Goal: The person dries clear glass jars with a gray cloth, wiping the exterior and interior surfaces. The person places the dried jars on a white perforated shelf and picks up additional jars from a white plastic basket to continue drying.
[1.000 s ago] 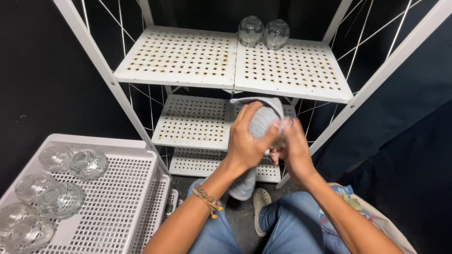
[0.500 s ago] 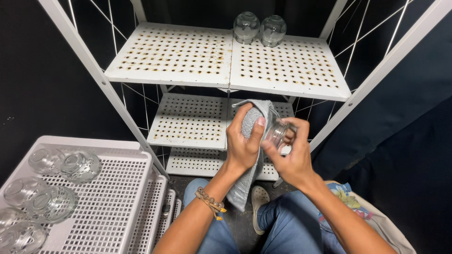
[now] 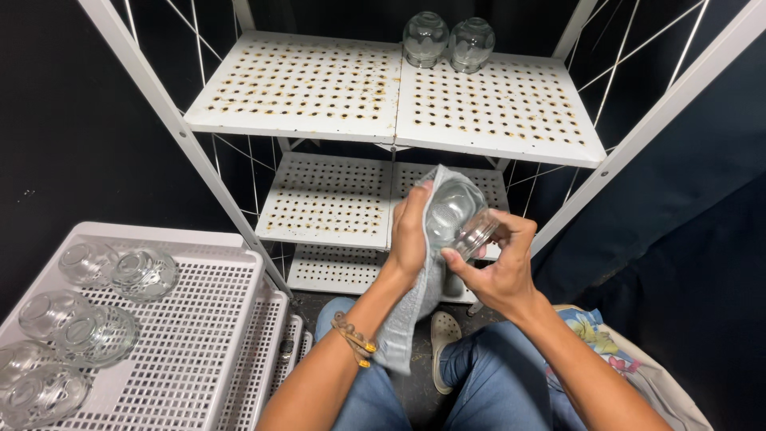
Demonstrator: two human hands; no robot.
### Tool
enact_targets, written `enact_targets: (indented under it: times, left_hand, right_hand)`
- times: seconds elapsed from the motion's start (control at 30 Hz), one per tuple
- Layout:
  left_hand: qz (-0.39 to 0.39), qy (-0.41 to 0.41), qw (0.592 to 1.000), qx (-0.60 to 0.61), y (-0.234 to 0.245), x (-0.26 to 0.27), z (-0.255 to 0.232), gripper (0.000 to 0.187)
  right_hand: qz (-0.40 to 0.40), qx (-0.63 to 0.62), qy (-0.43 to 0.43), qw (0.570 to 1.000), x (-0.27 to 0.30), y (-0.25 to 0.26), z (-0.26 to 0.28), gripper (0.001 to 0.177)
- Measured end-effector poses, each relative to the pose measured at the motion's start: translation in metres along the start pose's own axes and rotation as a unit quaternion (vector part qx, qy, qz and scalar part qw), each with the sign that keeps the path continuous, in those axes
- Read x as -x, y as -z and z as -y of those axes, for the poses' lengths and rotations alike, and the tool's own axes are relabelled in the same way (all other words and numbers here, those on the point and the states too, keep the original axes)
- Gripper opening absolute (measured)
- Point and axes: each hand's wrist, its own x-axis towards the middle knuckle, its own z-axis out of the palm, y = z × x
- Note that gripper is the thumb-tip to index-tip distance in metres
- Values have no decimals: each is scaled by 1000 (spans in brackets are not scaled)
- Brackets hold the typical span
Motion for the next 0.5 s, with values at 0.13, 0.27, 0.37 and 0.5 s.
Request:
enact_targets:
  times: [0.13,0.27,0.37,0.5]
  left_hand:
    - [-24,178,977,118,-5,0,-18,51]
    - [9,7,999,44,0,2,6,22]
    - [54,-151,979,-126,16,-7,14,18]
    - [71,-325,888,-317,10,3,20,16]
  right_hand:
    - [8,-154,-130,979,-10,-5,12,57]
    - [77,-503,-482,713,-25,-2,35,61]
    - [62,-526,-532,661,-18,-1,36,65]
    - [40,-258,-315,913,10,-5,0,35]
